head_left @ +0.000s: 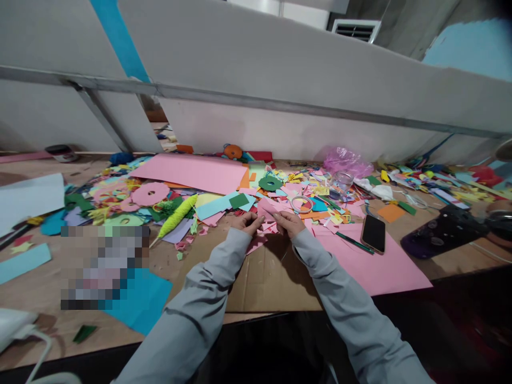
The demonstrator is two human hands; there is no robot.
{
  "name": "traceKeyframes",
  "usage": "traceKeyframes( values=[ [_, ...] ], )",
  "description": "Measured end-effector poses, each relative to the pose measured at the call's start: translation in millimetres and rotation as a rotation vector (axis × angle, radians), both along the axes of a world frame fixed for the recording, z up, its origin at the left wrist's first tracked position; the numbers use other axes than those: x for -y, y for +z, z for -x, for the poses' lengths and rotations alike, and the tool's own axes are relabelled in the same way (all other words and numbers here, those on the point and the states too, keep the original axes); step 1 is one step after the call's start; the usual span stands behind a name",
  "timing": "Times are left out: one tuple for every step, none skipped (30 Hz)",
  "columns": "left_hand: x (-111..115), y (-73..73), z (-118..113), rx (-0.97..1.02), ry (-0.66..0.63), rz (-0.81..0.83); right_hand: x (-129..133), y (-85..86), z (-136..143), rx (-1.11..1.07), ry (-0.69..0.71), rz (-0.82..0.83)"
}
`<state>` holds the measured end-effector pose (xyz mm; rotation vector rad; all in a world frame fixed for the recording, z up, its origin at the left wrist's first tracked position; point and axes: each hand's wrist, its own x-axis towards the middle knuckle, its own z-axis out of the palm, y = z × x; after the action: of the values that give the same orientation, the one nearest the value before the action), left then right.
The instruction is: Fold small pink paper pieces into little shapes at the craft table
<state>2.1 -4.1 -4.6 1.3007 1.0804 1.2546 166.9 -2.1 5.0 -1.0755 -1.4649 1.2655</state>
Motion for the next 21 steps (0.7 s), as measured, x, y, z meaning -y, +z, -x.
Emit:
traceKeyframes(
  values=[
    [1.0, 1.4, 0.3, 0.001, -0.011, 0.005, 0.1, 0.3, 0.2, 0.001, -0.003, 0.007],
    [1.9, 3.0, 0.5, 0.002, -0.017, 0.010, 0.2, 0.5, 0.3, 0.001, -0.008, 0.012],
    [2.8, 4.5, 0.6, 0.001, -0.019, 0.015, 0.3, 0.7, 0.5, 0.000, -0.011, 0.014],
    [3.6, 5.8, 0.6, -0.001, -0.021, 0.018, 0.4, 0.9, 0.6, -0.002, -0.013, 0.016],
    [4.4, 7.0, 0.4, 0.002, -0.025, 0.021, 0.6, 1.0, 0.7, -0.002, -0.010, 0.019],
    [5.0, 7.9, 0.1, 0.014, -0.032, 0.028, 0.8, 1.1, 0.8, -0.004, -0.003, 0.023],
    [5.6, 8.4, -0.4, 0.027, -0.040, 0.036, 1.0, 1.2, 0.9, -0.009, 0.002, 0.029],
    [6.0, 8.5, -0.9, 0.036, -0.050, 0.045, 1.3, 1.4, 1.0, -0.015, 0.006, 0.036],
    [6.3, 8.3, -1.4, 0.038, -0.059, 0.051, 1.7, 1.4, 1.2, -0.024, 0.007, 0.045],
    [6.4, 7.8, -1.9, 0.033, -0.064, 0.053, 2.0, 1.4, 1.4, -0.034, 0.004, 0.055],
    [6.4, 7.1, -2.3, 0.024, -0.069, 0.052, 2.1, 1.2, 1.7, -0.042, 0.000, 0.065],
    [6.3, 6.3, -2.5, 0.015, -0.075, 0.048, 2.2, 0.9, 2.0, -0.047, -0.005, 0.074],
    [6.2, 5.5, -2.7, 0.011, -0.082, 0.043, 2.1, 0.4, 2.3, -0.051, -0.009, 0.082],
    [5.9, 4.8, -2.8, 0.014, -0.087, 0.043, 1.8, -0.3, 2.7, -0.055, -0.012, 0.087],
    [5.6, 4.1, -2.8, 0.019, -0.090, 0.045, 1.4, -1.0, 3.0, -0.060, -0.016, 0.089],
    [5.3, 3.6, -2.7, 0.025, -0.091, 0.048, 0.9, -1.8, 3.4, -0.064, -0.018, 0.090],
    [5.0, 3.2, -2.7, 0.029, -0.090, 0.053, 0.5, -2.5, 3.7, -0.068, -0.020, 0.092],
    [4.7, 3.0, -2.5, 0.031, -0.089, 0.057, 0.2, -3.1, 4.0, -0.073, -0.022, 0.093],
    [4.5, 2.8, -2.3, 0.033, -0.091, 0.061, 0.0, -3.4, 4.3, -0.080, -0.026, 0.094],
    [4.2, 2.7, -2.1, 0.034, -0.094, 0.063, 0.1, -3.5, 4.6, -0.087, -0.031, 0.096],
    [4.0, 2.6, -1.9, 0.035, -0.097, 0.063, 0.3, -3.4, 4.9, -0.091, -0.036, 0.097]
  ],
)
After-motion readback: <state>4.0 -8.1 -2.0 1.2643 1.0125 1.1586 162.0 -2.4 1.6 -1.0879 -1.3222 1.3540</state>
